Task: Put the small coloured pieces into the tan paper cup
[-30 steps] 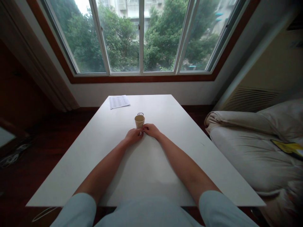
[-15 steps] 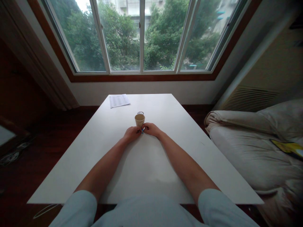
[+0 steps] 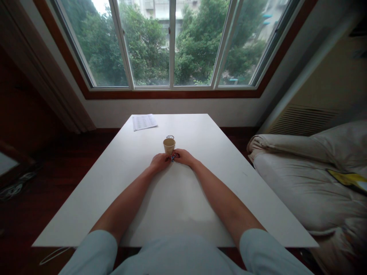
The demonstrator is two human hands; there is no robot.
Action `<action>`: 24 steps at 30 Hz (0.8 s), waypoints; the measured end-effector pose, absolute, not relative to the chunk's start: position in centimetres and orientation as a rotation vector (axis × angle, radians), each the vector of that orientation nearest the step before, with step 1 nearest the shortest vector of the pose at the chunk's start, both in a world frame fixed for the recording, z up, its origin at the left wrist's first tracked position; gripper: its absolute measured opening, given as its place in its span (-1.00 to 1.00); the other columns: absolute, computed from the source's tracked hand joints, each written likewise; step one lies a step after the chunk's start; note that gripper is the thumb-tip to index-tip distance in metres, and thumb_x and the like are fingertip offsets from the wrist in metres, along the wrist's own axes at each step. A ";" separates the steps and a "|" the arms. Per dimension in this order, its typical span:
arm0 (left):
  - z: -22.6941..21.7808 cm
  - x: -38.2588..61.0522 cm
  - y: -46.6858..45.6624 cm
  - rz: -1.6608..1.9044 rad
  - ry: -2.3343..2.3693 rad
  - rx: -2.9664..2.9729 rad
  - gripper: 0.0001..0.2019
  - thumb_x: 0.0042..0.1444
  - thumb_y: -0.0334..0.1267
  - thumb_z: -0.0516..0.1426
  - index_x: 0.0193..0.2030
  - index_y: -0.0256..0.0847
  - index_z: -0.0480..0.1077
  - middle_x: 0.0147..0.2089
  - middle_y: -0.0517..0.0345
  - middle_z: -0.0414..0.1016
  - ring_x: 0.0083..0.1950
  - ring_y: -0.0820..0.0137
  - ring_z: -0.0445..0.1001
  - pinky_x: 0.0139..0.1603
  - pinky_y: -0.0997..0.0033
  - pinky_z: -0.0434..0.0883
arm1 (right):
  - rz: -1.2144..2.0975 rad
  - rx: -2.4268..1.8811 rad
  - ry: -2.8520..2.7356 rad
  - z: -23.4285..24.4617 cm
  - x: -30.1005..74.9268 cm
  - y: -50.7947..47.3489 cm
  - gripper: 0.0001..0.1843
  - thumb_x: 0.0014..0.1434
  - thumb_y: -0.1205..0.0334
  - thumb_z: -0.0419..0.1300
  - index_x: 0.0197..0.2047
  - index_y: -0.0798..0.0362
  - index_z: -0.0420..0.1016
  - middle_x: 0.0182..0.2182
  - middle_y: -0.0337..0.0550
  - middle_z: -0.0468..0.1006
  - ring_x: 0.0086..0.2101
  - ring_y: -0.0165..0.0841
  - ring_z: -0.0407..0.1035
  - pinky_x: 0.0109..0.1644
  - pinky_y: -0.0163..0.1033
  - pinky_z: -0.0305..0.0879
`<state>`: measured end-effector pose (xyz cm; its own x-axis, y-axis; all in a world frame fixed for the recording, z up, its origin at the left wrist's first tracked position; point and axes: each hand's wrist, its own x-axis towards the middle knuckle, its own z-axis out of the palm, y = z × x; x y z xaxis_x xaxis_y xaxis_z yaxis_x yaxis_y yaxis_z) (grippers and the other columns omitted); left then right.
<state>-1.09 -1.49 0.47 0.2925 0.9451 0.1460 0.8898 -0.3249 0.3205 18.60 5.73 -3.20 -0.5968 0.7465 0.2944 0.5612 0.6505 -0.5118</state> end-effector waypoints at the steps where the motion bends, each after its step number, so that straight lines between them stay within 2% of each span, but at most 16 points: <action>1: 0.5 -1.0 -1.5 0.459 1.726 2.369 -0.71 0.21 -0.09 0.04 -0.13 -0.06 0.56 -0.22 0.08 0.61 -0.17 0.29 0.53 -0.20 0.43 0.30 | 0.504 -1.026 -2.385 -3.2 18.6 5.7 -0.80 0.03 0.25 0.21 -0.22 0.05 0.52 -0.43 -0.28 0.41 -0.44 -0.46 0.18 -0.35 -0.37 0.01; 7: 0.9 -0.5 -1.9 0.430 1.782 2.341 -0.73 0.16 -0.05 0.08 -0.19 -0.08 0.55 -0.23 0.06 0.60 -0.18 0.25 0.53 -0.23 0.41 0.31 | 0.501 -1.052 -2.385 -2.8 18.6 5.5 -0.78 0.01 0.27 0.23 -0.21 0.04 0.53 -0.41 -0.27 0.43 -0.42 -0.44 0.21 -0.34 -0.37 0.04; 13: 1.0 0.0 -2.3 0.427 1.790 2.351 -0.71 0.14 -0.03 0.11 -0.11 -0.08 0.52 -0.16 0.03 0.60 -0.11 0.21 0.53 -0.16 0.37 0.33 | 0.493 -1.055 -2.402 -2.7 18.5 5.5 -0.81 0.01 0.27 0.24 -0.25 0.05 0.54 -0.40 -0.24 0.45 -0.41 -0.44 0.22 -0.33 -0.37 0.05; 24: 0.8 1.0 -2.7 0.374 1.858 2.349 -0.75 0.18 -0.09 0.07 -0.12 -0.10 0.48 -0.17 0.00 0.59 -0.13 0.17 0.54 -0.16 0.31 0.35 | 0.727 -1.083 -2.173 -3.3 18.9 5.8 -0.76 0.04 0.24 0.18 -0.18 0.06 0.53 -0.53 -0.36 0.38 -0.49 -0.49 0.21 -0.39 -0.39 0.08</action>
